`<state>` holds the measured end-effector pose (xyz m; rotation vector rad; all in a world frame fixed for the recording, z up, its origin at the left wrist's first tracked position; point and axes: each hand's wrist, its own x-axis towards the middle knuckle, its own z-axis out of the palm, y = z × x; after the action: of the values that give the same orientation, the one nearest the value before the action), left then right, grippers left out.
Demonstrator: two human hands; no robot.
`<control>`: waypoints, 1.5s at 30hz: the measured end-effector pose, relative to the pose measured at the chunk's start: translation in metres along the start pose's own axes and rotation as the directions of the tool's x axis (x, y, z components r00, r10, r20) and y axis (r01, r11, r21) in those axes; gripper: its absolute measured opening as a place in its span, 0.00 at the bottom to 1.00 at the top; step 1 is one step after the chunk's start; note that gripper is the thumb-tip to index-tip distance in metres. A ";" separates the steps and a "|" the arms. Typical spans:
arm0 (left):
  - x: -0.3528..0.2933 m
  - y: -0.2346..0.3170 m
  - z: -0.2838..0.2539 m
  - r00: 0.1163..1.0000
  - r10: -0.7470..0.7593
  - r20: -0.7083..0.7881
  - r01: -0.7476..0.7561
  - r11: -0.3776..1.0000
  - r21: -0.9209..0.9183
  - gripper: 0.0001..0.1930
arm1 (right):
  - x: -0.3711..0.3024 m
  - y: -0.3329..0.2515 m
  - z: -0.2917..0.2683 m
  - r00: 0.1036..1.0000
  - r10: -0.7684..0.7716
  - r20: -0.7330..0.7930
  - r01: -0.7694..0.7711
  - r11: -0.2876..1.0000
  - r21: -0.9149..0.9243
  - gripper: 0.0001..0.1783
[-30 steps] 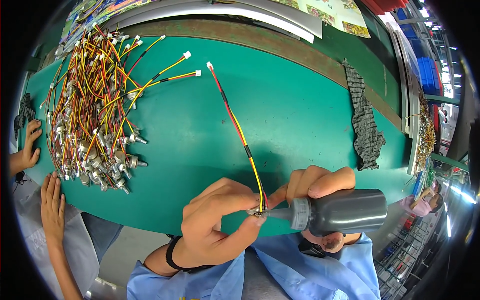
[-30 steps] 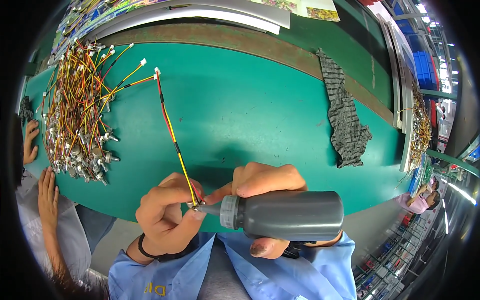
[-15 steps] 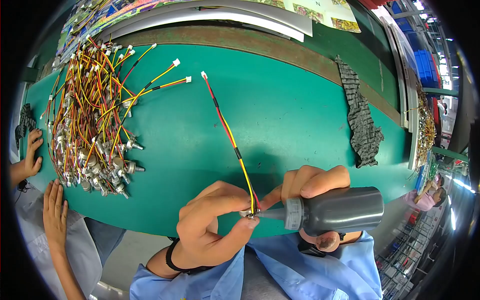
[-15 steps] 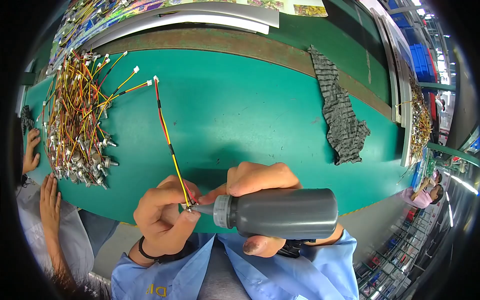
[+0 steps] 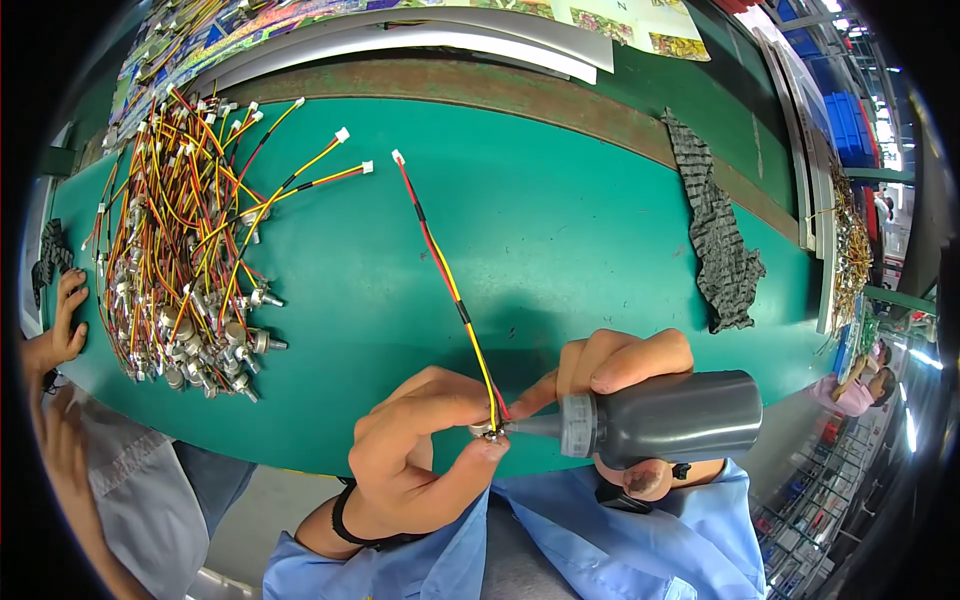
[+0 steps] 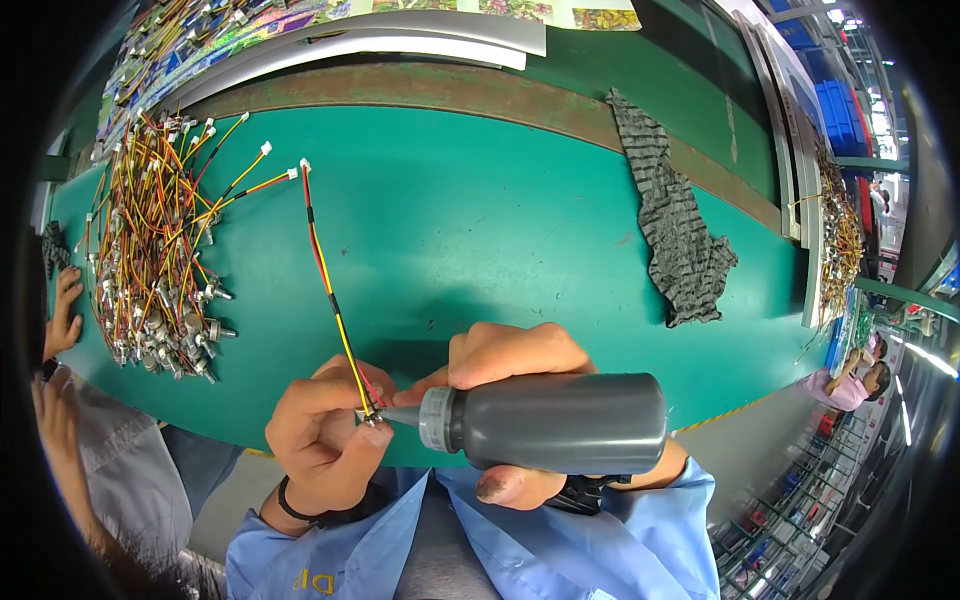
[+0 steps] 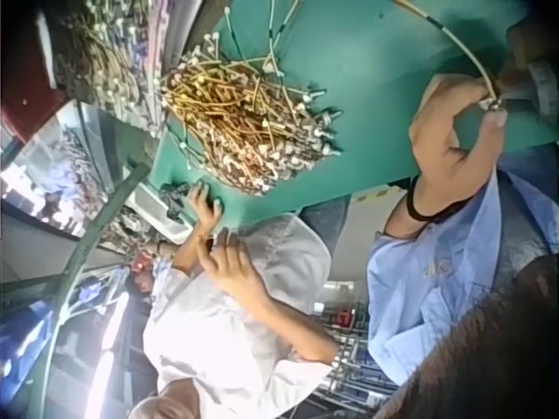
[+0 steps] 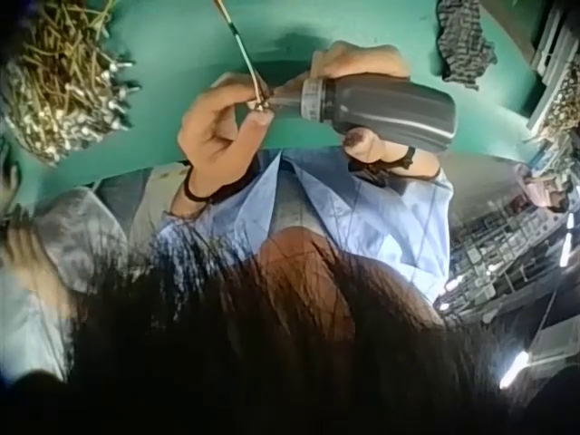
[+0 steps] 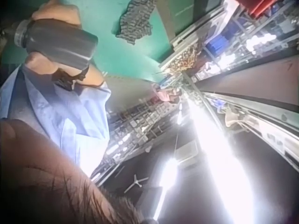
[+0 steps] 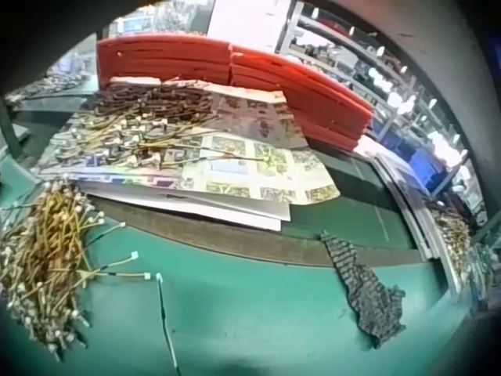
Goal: The person picks up a wire assembly and applies glue from a squeeze bottle to the metal component before setting it aside. They repeat this process multiple times while another person performs the same task nearby.
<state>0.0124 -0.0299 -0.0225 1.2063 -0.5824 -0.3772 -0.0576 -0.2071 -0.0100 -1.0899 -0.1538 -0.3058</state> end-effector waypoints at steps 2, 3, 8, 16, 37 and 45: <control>0.000 0.001 0.000 1.000 -0.006 -0.003 0.006 1.000 -0.002 0.13 | 0.000 0.000 -0.001 1.000 -0.002 0.008 0.002 1.000 -0.009 0.36; -0.001 0.001 0.000 1.000 -0.009 -0.005 0.009 1.000 -0.002 0.13 | 0.000 -0.001 0.000 1.000 -0.003 0.008 0.003 1.000 -0.008 0.36; 0.000 0.001 0.001 1.000 -0.013 -0.005 0.012 1.000 -0.010 0.13 | -0.001 -0.001 0.000 1.000 -0.006 -0.003 0.006 1.000 -0.018 0.35; -0.001 0.002 0.001 0.999 -0.050 0.000 0.050 0.999 -0.018 0.13 | -0.001 -0.002 0.002 0.999 0.000 -0.032 0.000 1.000 -0.010 0.35; -0.003 0.006 -0.001 0.991 -0.133 0.014 0.134 0.985 -0.112 0.13 | -0.003 -0.012 -0.006 0.995 0.095 0.004 -0.095 0.995 -0.034 0.34; -0.003 0.006 -0.003 0.976 -0.212 0.043 0.215 0.930 -0.297 0.12 | 0.006 -0.005 -0.014 0.957 0.235 -0.169 -0.115 0.844 0.524 0.38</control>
<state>0.0120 -0.0237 -0.0179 0.9754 -0.3856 -0.6342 -0.0544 -0.2224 -0.0103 -0.5273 0.0727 -0.2036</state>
